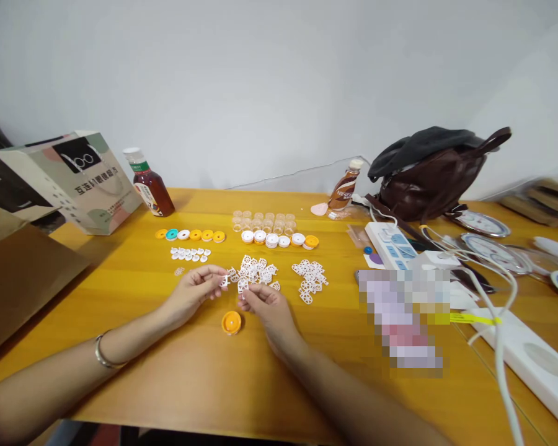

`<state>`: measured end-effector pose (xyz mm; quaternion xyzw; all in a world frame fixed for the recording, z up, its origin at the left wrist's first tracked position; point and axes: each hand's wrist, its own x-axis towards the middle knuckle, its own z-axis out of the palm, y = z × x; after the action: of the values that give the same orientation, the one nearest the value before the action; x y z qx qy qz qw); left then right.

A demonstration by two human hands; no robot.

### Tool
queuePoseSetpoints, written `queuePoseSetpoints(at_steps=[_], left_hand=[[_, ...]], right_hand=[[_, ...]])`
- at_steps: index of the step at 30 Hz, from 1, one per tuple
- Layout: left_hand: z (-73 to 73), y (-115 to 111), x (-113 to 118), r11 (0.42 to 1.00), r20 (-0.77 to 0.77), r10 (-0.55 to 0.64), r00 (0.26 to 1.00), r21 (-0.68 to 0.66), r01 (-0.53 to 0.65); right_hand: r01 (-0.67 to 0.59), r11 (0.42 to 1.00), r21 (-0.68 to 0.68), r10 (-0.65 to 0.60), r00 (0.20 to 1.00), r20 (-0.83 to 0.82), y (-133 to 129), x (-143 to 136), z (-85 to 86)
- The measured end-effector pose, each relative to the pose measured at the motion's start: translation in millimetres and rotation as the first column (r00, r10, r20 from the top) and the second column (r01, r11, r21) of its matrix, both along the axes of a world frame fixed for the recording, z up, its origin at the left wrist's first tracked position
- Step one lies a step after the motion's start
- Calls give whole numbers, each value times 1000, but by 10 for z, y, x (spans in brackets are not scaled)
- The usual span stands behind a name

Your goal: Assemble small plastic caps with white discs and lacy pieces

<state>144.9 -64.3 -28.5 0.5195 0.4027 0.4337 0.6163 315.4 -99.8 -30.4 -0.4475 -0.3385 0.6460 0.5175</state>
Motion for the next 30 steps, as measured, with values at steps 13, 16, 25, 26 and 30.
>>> queuePoseSetpoints(at_steps=[13,16,25,26,30], left_hand=[[288,89,-28,886,-286,-314,905,254,388],[427,177,-68,774,-471,-335,816,356,523],[631,348,-48,642,-533,-434,726,383,665],[628,360,-35,643,-527,-458,716,360,676],[595,413,-17,660,-508,-515,690,279,698]], right_hand=[[-69,998,9,69,998,-3,-30,18,66],[-78,997,17,78,997,-16,-47,25,86],[-123,992,-22,123,992,8,-67,47,138],[-125,992,-22,125,992,8,-65,50,142],[-129,991,-18,130,991,20,-56,62,152]])
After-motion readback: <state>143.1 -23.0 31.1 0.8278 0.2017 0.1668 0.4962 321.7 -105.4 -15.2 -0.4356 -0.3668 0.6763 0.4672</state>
